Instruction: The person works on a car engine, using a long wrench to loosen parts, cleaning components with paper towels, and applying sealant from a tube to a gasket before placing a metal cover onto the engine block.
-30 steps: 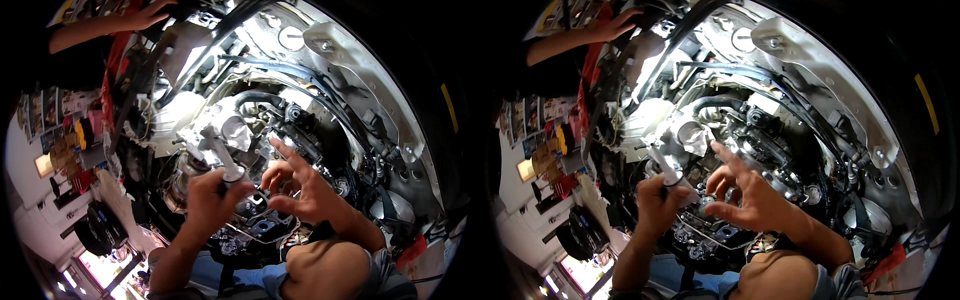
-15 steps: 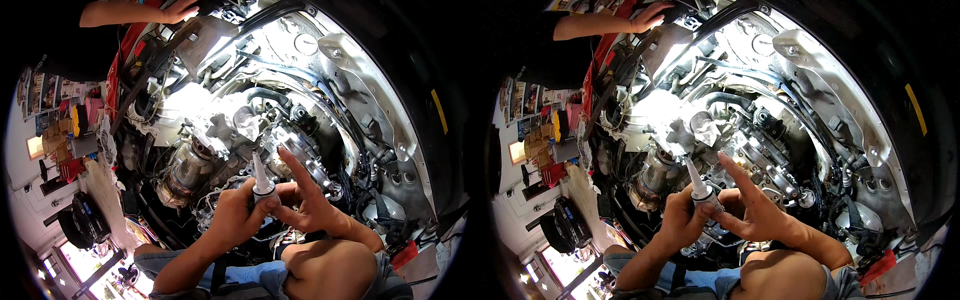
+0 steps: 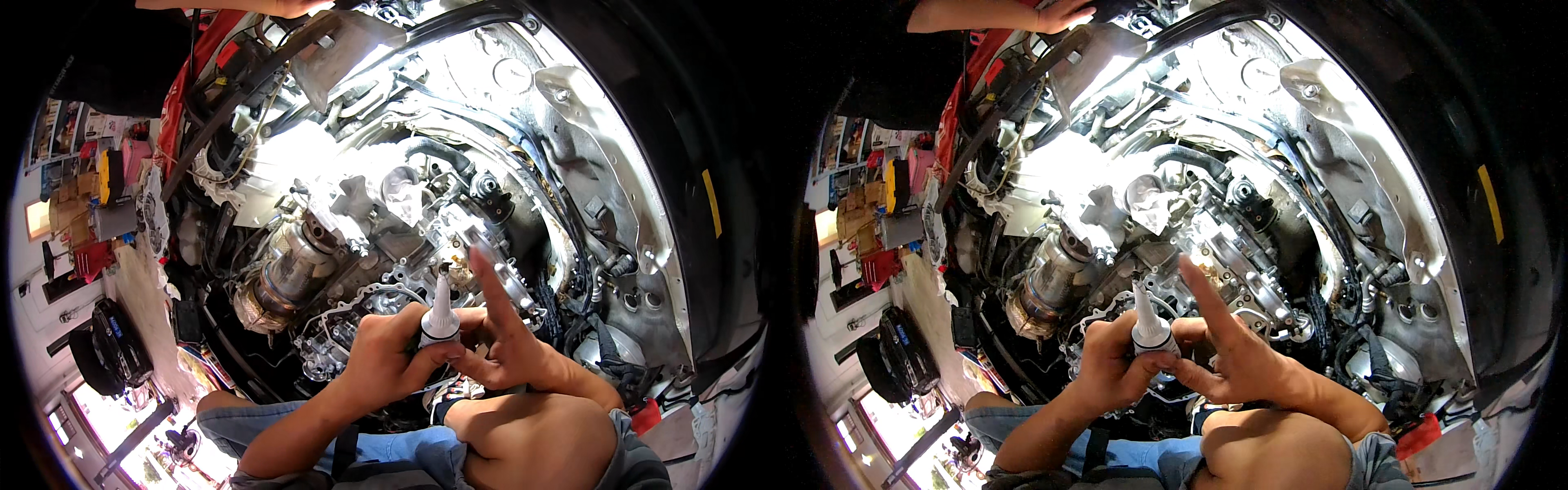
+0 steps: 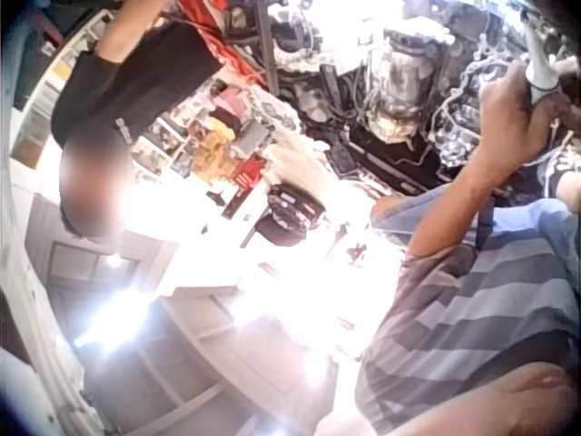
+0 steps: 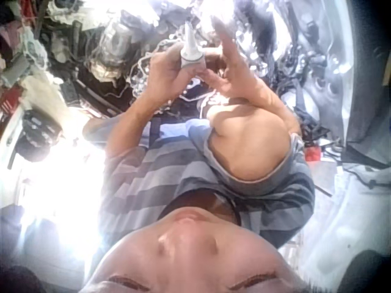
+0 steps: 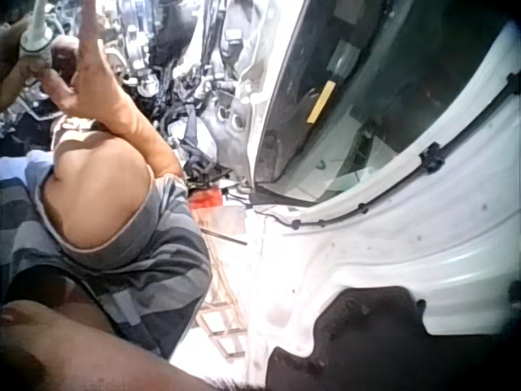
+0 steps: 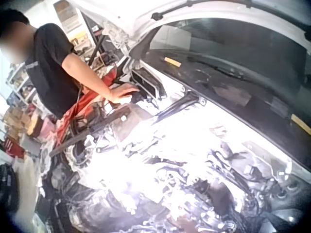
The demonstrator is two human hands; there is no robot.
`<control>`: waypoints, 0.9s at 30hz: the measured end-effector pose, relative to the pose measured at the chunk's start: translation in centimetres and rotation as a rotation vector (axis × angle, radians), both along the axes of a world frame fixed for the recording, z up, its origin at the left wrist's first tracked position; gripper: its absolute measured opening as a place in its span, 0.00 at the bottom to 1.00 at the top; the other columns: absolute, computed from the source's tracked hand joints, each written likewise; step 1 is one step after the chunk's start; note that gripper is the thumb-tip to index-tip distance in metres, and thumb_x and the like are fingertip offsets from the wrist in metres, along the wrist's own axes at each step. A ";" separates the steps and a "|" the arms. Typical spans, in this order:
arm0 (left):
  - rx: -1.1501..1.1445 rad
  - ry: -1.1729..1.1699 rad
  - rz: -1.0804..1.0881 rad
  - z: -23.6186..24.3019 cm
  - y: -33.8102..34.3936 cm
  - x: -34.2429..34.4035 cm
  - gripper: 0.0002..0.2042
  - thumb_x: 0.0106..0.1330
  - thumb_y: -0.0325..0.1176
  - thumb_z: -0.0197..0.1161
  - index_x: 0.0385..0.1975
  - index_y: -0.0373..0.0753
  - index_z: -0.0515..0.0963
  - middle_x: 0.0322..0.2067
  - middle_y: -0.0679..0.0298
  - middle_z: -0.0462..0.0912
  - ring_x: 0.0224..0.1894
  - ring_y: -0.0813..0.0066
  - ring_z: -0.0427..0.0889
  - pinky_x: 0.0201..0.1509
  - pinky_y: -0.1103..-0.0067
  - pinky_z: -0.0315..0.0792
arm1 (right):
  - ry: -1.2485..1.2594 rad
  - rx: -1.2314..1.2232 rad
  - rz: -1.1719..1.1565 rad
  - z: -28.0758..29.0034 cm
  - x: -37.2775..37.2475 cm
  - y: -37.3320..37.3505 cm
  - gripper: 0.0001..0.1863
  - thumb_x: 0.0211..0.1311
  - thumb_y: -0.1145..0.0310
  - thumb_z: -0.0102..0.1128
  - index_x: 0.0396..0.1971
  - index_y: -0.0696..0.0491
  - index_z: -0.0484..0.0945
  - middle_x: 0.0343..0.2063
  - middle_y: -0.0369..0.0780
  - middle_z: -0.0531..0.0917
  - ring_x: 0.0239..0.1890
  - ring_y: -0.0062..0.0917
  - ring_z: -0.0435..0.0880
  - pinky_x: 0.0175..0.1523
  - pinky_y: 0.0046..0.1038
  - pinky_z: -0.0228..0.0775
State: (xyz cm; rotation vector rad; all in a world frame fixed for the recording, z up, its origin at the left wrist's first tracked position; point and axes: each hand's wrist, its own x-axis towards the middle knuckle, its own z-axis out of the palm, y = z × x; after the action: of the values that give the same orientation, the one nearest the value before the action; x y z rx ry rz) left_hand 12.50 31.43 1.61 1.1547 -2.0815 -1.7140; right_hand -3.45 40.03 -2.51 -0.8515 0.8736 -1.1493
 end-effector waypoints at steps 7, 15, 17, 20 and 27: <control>0.014 -0.067 -0.091 -0.1 -0.4 0.8 0.10 0.54 0.34 0.69 0.27 0.36 0.76 0.16 0.63 0.78 0.17 0.77 0.78 0.23 0.81 0.69 | 0.208 -0.114 -0.099 0.2 -3.1 -2.4 0.35 0.54 0.63 0.60 0.63 0.54 0.62 0.49 0.41 0.71 0.46 0.23 0.73 0.35 0.21 0.68; 0.015 -0.012 -0.091 -0.2 0.1 0.3 0.07 0.55 0.31 0.69 0.27 0.37 0.77 0.17 0.64 0.79 0.18 0.79 0.79 0.23 0.82 0.68 | 0.197 -0.183 -0.128 1.1 -3.7 -3.0 0.29 0.54 0.64 0.60 0.57 0.55 0.69 0.48 0.42 0.71 0.46 0.24 0.71 0.37 0.21 0.67; 0.020 -0.029 -0.109 -0.2 0.0 0.4 0.07 0.55 0.30 0.69 0.27 0.37 0.78 0.18 0.64 0.80 0.18 0.78 0.79 0.23 0.82 0.69 | 0.196 -0.185 -0.138 1.0 -3.8 -3.0 0.28 0.53 0.65 0.60 0.56 0.55 0.70 0.48 0.42 0.71 0.46 0.24 0.71 0.37 0.21 0.68; 0.013 -0.061 -0.136 -0.3 -0.2 0.5 0.07 0.55 0.31 0.69 0.27 0.38 0.78 0.18 0.64 0.80 0.18 0.77 0.79 0.23 0.82 0.69 | 0.212 -0.207 -0.144 0.8 -3.9 -2.9 0.28 0.52 0.67 0.60 0.55 0.56 0.71 0.48 0.43 0.71 0.46 0.25 0.71 0.37 0.22 0.68; -0.073 -0.149 -0.156 -0.2 -0.7 0.4 0.08 0.53 0.32 0.70 0.26 0.38 0.77 0.16 0.61 0.77 0.16 0.71 0.77 0.22 0.79 0.68 | 0.232 -0.199 -0.148 0.9 -3.9 -2.9 0.25 0.51 0.71 0.59 0.52 0.55 0.74 0.46 0.43 0.71 0.45 0.25 0.72 0.37 0.22 0.68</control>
State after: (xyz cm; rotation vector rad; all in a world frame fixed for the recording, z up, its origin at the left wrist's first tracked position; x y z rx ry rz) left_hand 12.87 30.76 1.40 1.1592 -2.3599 -1.6464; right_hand -7.39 37.11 -1.65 -1.1150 1.0376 -1.2994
